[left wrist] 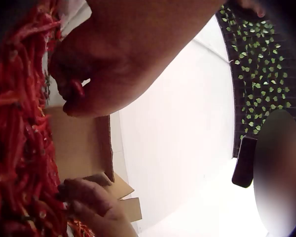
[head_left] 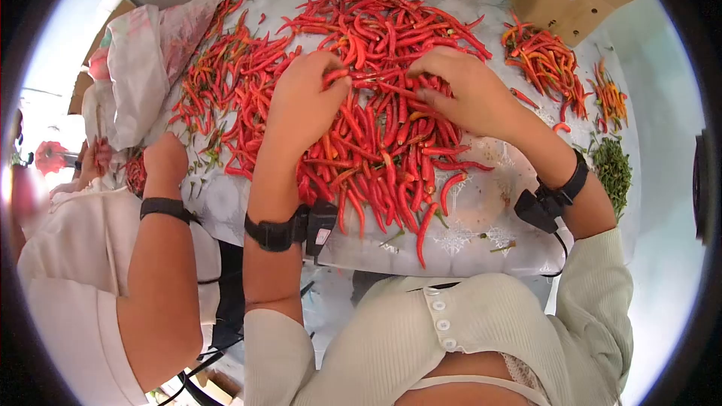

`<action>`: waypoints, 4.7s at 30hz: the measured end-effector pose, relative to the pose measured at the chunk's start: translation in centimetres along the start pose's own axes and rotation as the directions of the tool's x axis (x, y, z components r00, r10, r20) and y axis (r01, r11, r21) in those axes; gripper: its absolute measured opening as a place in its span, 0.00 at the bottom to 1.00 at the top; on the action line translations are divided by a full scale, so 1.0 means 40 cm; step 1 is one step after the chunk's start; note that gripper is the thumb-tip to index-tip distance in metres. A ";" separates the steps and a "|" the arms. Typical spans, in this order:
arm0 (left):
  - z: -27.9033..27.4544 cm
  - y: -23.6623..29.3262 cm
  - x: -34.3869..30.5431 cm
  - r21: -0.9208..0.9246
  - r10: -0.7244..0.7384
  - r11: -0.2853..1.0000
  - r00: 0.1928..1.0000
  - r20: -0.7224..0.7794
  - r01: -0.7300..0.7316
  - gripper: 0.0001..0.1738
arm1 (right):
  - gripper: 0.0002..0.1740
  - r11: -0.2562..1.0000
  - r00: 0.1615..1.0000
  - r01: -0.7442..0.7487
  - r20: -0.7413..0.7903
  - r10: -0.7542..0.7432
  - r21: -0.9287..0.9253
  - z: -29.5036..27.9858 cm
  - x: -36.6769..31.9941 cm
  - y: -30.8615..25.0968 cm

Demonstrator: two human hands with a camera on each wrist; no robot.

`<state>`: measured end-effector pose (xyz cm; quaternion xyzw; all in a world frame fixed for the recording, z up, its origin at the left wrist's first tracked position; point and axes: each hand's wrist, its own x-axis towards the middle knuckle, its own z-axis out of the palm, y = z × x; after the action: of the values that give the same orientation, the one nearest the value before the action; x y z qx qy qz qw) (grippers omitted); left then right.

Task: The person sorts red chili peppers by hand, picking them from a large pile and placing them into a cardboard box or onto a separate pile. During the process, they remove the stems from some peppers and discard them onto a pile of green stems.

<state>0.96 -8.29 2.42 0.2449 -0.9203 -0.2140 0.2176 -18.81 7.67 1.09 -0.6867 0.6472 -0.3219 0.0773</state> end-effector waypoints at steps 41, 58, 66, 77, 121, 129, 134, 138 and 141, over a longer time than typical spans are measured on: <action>-0.069 -0.040 -0.152 -0.334 -0.241 0.925 0.959 -0.147 0.181 0.08 | 0.14 0.754 0.931 -0.358 0.271 0.244 0.551 0.072 0.098 -0.053; -0.024 0.003 -0.224 0.048 -0.155 0.987 0.987 0.045 0.153 0.16 | 0.07 0.989 0.998 0.045 0.047 -0.039 -0.138 0.092 0.077 -0.012; 0.029 0.053 -0.162 0.425 -0.264 0.879 0.963 0.052 0.218 0.20 | 0.13 0.995 0.995 -0.089 0.043 0.087 0.046 0.034 0.012 -0.091; -0.036 -0.035 -0.178 0.071 -0.325 0.943 0.946 -0.006 0.325 0.14 | 0.14 0.977 0.987 0.107 0.142 -0.082 -0.183 0.158 0.088 -0.079; 0.016 0.024 -0.140 0.098 -0.034 0.995 0.984 0.173 0.018 0.18 | 0.18 0.993 0.878 -0.085 0.478 0.034 0.085 -0.084 -0.054 -0.033; 0.049 -0.017 -0.067 0.164 -0.059 0.985 0.998 0.010 0.057 0.16 | 0.18 0.998 0.841 -0.016 0.538 0.049 -0.067 0.010 -0.088 -0.106; -0.050 0.024 -0.107 -0.043 -0.112 0.991 0.969 0.221 0.125 0.20 | 0.12 0.984 0.996 -0.048 0.070 0.060 -0.171 0.027 -0.048 0.004; -0.041 0.014 -0.174 -0.010 -0.013 1.000 0.923 0.385 0.018 0.20 | 0.09 0.985 0.997 -0.058 -0.050 0.051 -0.165 -0.004 -0.041 0.008; -0.018 0.008 -0.182 0.050 -0.031 0.999 0.932 0.362 0.014 0.17 | 0.09 0.989 0.999 -0.049 -0.009 0.048 -0.139 -0.023 -0.055 -0.001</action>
<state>6.95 -4.29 1.01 0.2166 -0.9464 -0.2367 0.0358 -19.16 10.01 1.09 -0.6736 0.6848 -0.2759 0.0349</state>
